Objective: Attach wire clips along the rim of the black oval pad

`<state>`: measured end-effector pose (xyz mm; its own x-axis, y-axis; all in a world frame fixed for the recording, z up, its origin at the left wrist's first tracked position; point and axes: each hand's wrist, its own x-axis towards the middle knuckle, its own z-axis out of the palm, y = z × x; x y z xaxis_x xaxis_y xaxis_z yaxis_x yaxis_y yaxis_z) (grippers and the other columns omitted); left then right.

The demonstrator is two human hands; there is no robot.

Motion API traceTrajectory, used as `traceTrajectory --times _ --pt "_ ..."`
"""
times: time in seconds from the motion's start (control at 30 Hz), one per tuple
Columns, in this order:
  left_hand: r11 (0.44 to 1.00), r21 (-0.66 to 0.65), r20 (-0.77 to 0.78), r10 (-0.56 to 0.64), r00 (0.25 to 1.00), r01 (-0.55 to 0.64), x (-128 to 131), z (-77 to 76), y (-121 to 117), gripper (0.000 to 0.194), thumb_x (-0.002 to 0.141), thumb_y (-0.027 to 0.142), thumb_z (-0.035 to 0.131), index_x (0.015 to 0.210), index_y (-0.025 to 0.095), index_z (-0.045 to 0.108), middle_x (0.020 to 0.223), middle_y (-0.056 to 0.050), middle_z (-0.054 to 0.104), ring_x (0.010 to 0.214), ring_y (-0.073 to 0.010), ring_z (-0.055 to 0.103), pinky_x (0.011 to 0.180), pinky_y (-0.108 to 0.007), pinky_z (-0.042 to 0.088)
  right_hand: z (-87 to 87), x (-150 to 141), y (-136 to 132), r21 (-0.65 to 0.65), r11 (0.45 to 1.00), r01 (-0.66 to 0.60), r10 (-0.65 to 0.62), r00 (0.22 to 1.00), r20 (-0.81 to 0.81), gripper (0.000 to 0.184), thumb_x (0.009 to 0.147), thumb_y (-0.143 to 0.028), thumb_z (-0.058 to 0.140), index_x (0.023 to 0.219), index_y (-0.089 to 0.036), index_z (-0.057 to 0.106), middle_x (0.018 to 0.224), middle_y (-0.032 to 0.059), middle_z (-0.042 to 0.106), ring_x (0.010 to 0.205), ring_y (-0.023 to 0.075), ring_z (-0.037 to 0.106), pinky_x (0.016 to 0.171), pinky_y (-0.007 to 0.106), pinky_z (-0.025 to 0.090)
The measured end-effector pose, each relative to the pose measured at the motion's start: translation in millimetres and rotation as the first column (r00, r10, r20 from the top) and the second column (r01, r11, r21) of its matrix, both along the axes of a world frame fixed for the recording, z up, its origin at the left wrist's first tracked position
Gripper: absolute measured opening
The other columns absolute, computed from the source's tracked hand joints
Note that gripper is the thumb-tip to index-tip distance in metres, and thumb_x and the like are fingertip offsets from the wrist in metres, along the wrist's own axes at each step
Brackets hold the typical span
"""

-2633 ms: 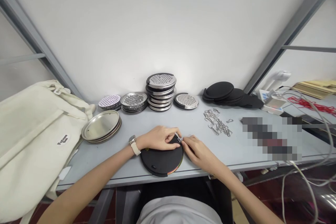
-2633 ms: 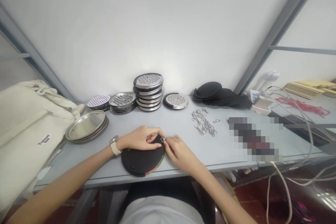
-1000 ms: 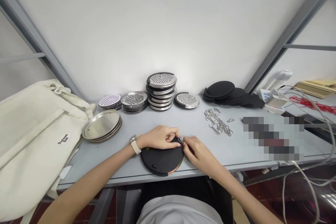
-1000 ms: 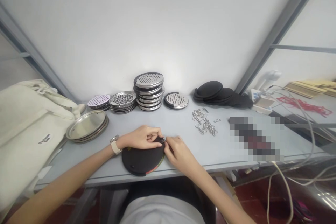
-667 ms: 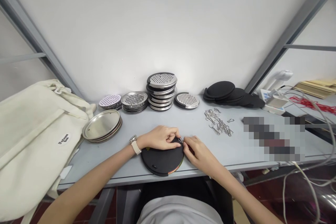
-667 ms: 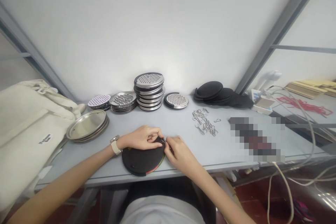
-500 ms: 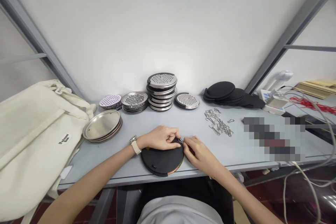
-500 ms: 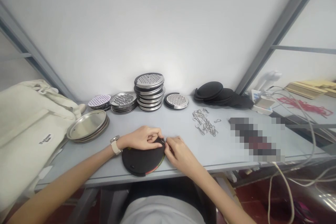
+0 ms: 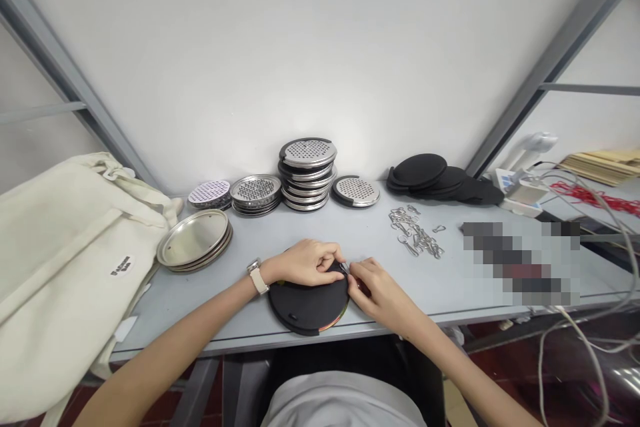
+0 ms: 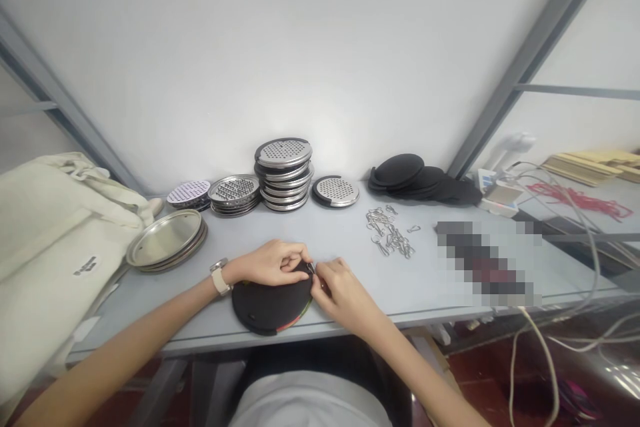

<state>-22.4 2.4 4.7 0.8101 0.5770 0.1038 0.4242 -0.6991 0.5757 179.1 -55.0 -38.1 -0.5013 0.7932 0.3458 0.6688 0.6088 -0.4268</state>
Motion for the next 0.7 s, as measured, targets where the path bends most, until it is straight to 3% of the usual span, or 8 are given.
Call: traceTrajectory --times 0.47,0.7 --pt "1.000 0.007 0.000 0.019 1.000 -0.019 0.7 0.2 -1.2 0.016 0.082 0.028 0.061 0.091 0.017 0.052 0.055 0.010 0.045 0.050 -0.0065 0.042 0.056 -0.019 0.031 -4.2 -2.5 2.5 0.101 0.995 0.023 -0.036 0.991 0.127 0.024 0.096 -0.016 0.033 0.075 -0.020 0.043 0.068 0.0023 0.052 0.066 0.0196 0.047 0.067 0.033 0.038" --pt "1.000 0.011 -0.007 0.019 1.000 -0.019 0.6 1.5 -1.8 0.015 0.082 0.025 0.060 0.091 0.017 0.051 0.055 0.010 0.045 0.051 -0.0064 0.042 0.057 -0.019 0.031 -3.4 -2.2 2.3 0.058 0.998 0.017 -0.023 0.995 0.093 0.024 0.097 -0.016 0.032 0.076 -0.020 0.043 0.069 0.0014 0.052 0.066 0.0184 0.048 0.071 0.033 0.039"
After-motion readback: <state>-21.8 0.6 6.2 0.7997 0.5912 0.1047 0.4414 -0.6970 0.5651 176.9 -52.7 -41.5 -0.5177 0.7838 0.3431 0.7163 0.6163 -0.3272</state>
